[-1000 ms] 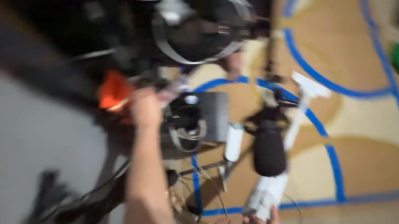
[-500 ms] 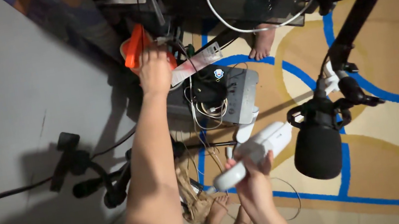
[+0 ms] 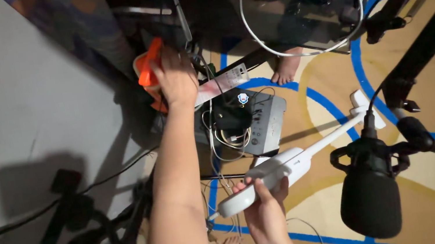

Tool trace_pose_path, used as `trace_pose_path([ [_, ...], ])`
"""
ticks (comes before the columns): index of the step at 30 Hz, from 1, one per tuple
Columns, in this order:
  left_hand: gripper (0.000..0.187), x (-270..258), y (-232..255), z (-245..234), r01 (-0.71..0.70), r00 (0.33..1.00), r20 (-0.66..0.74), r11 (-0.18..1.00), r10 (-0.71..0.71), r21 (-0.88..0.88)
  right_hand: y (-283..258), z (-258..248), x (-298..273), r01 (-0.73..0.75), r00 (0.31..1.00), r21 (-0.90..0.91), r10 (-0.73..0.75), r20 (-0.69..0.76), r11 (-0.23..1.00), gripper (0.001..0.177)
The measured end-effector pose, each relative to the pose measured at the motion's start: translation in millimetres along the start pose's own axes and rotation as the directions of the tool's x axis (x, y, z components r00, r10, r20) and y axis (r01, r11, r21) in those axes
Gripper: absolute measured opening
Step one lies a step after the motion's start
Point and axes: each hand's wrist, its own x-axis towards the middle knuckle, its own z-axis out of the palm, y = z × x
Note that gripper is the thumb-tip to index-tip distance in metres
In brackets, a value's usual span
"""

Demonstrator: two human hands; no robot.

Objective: The recorder assembles a handheld vacuum cleaner and uses it to clean around a desk area.

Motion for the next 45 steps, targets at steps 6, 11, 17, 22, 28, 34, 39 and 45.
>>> trace_pose_path([
  [6, 0.040, 9, -15, 1, -0.113, 0.992, -0.047, 0.988, 0.118, 0.107, -1, 5, -6, -0.022, 0.999, -0.010, 0.022, -0.028, 1.000, 0.090],
  [11, 0.035, 21, -21, 14, -0.080, 0.983, 0.174, 0.987, 0.055, 0.136, 2, 1, -8, -0.039, 0.999, -0.030, 0.039, -0.013, 0.999, 0.090],
  [17, 0.043, 24, -10, -2, -0.026, 0.989, 0.150, 0.979, -0.005, 0.203, 9, -6, -4, -0.069, 0.996, -0.030, 0.067, -0.054, 0.997, 0.093],
  [22, 0.040, 3, -11, -4, -0.002, 0.996, 0.090, 0.989, -0.011, 0.145, 14, -15, 1, -0.061, 0.998, 0.007, 0.061, -0.022, 0.998, 0.092],
  [28, 0.051, -32, 25, -35, 0.074, 0.997, 0.020, 0.970, -0.081, 0.233, 16, -10, 7, -0.086, 0.996, 0.015, 0.086, -0.030, 0.996, 0.094],
  [34, 0.045, -22, 42, 4, -0.086, 0.984, 0.164, 0.991, 0.069, 0.098, 8, -7, 2, -0.076, 0.997, 0.016, 0.076, -0.015, 0.997, 0.094],
  [39, 0.051, 38, 5, 28, 0.037, 0.985, 0.171, 0.938, 0.024, -0.344, 8, -21, -6, -0.057, 0.998, 0.031, 0.058, -0.014, 0.998, 0.093],
  [45, 0.050, 54, -6, 5, -0.138, 0.867, 0.495, 0.982, 0.057, 0.129, 14, -23, -4, -0.060, 0.997, -0.004, 0.060, -0.042, 0.998, 0.091],
])
